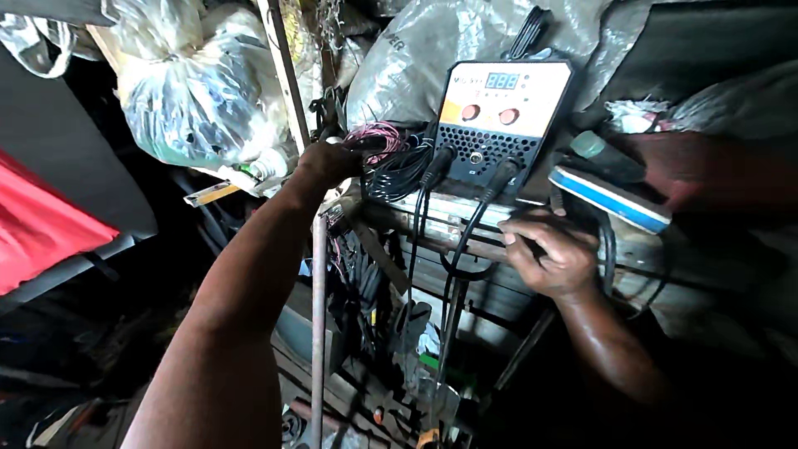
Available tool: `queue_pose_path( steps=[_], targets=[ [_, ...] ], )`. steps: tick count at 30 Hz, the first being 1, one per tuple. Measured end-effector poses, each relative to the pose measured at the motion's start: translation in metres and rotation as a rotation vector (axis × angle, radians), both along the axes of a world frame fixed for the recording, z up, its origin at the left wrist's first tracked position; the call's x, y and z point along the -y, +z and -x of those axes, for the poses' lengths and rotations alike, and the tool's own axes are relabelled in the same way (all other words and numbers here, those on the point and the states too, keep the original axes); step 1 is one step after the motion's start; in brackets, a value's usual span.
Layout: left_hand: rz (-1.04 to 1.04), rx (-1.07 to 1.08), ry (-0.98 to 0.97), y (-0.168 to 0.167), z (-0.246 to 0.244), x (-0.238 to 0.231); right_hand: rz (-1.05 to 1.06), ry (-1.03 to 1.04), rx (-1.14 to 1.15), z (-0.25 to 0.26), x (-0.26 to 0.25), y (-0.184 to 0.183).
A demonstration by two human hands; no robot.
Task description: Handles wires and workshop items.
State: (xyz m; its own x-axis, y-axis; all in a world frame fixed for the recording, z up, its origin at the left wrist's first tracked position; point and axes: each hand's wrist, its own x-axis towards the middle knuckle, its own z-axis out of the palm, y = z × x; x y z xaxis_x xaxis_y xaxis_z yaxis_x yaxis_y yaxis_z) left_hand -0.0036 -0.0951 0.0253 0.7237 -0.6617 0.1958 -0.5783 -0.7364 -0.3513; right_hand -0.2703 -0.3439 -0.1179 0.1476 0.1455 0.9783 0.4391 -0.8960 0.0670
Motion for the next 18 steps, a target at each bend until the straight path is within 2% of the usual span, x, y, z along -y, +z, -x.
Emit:
queue_pose_path(
  steps=[3,6,9,12,15,18],
  targets=[
    [0.014,-0.029,0.068,0.004,0.007,0.000,0.009,-0.017,0.005,0.000,-0.001,-0.001],
    [0.135,-0.068,0.098,0.009,-0.001,-0.005,0.007,-0.019,-0.001,0.000,-0.001,0.000],
    [0.227,-0.113,0.046,0.016,-0.014,-0.025,0.016,-0.014,-0.002,-0.001,0.001,-0.001],
    [0.240,-0.192,0.054,0.022,-0.006,-0.052,0.023,-0.042,-0.008,0.000,0.002,-0.003],
    [0.254,-0.215,0.044,0.015,-0.007,-0.076,0.033,-0.087,-0.012,0.001,0.003,-0.004],
    [0.371,-0.232,0.021,0.004,-0.010,-0.103,0.043,-0.088,0.001,-0.001,0.004,-0.004]
  ],
)
